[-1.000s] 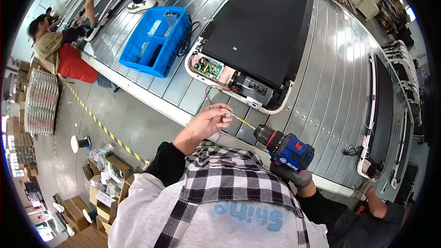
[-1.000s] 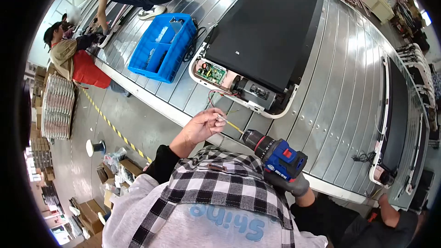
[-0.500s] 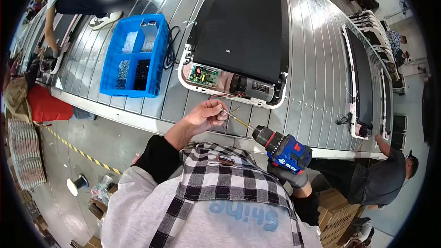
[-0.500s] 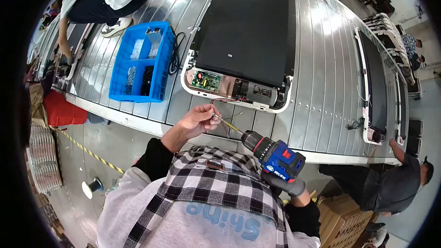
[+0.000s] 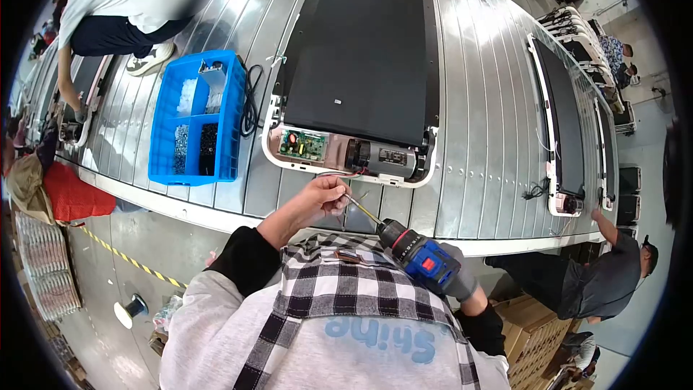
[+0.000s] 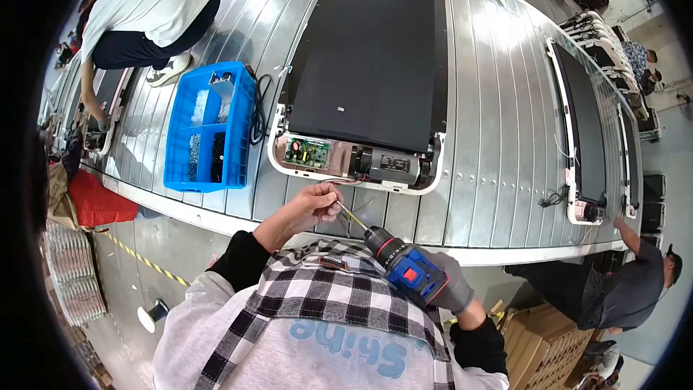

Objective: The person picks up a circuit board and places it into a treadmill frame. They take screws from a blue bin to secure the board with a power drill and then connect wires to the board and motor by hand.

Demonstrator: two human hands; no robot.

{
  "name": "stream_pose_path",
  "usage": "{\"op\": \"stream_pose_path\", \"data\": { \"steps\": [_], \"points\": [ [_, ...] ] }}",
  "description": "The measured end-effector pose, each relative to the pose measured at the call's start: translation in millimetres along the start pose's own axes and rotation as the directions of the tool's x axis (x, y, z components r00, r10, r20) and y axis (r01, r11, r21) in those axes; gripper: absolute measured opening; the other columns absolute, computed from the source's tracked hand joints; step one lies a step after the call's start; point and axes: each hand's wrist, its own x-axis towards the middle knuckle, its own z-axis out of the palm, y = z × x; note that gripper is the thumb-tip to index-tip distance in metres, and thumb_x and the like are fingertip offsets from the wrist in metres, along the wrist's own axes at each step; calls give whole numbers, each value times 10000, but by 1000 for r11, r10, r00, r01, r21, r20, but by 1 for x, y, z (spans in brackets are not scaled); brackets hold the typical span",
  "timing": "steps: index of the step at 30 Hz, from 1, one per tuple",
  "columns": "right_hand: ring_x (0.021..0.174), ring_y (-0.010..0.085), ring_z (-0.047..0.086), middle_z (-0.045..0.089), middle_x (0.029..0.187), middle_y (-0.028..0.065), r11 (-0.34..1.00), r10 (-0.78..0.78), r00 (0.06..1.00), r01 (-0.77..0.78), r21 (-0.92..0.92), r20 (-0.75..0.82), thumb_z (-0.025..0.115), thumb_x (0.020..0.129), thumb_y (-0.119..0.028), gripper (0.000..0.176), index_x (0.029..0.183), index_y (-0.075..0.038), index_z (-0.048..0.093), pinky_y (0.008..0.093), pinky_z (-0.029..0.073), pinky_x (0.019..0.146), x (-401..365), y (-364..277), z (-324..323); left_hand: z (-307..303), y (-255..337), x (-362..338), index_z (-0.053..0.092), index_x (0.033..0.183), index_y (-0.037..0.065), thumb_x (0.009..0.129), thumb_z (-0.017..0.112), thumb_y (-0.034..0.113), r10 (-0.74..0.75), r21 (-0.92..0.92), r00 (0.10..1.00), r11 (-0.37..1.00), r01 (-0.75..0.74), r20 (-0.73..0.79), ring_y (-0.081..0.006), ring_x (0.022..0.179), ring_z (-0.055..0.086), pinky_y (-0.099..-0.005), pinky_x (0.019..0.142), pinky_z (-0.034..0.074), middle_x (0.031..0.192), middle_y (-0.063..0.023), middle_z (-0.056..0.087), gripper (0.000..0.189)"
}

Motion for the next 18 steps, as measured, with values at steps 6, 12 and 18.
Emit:
{"op": "stream_pose_path", "data": {
  "steps": [6,12,18],
  "points": [
    [739,234,608,620,829,54,799,-575,703,593,-100,-418,695,682,-146,259,929,-114,622,332,483,644,39,94,47,-74,45,86,522,1218,77,900,523,94,559,686,701,714,-136,-443,-136,848,551,-267,754,453,964,-36,586,318],
    [733,172,575,578,771,21,993,114,989,-112,24,-99,621,721,-125,167,878,-91,573,319,453,674,33,86,9,-98,106,157,623,1002,37,700,634,-22,762,980,630,-199,8,149,-328,963,547,-360,823,458,1033,-146,542,308],
    [721,162,582,583,764,36,974,211,973,-203,96,-88,626,747,-142,195,907,-58,552,310,475,655,34,104,2,-106,114,178,624,900,14,816,624,45,590,801,737,588,-114,-328,-157,731,582,-247,687,454,773,-38,609,89]
  ]
}}
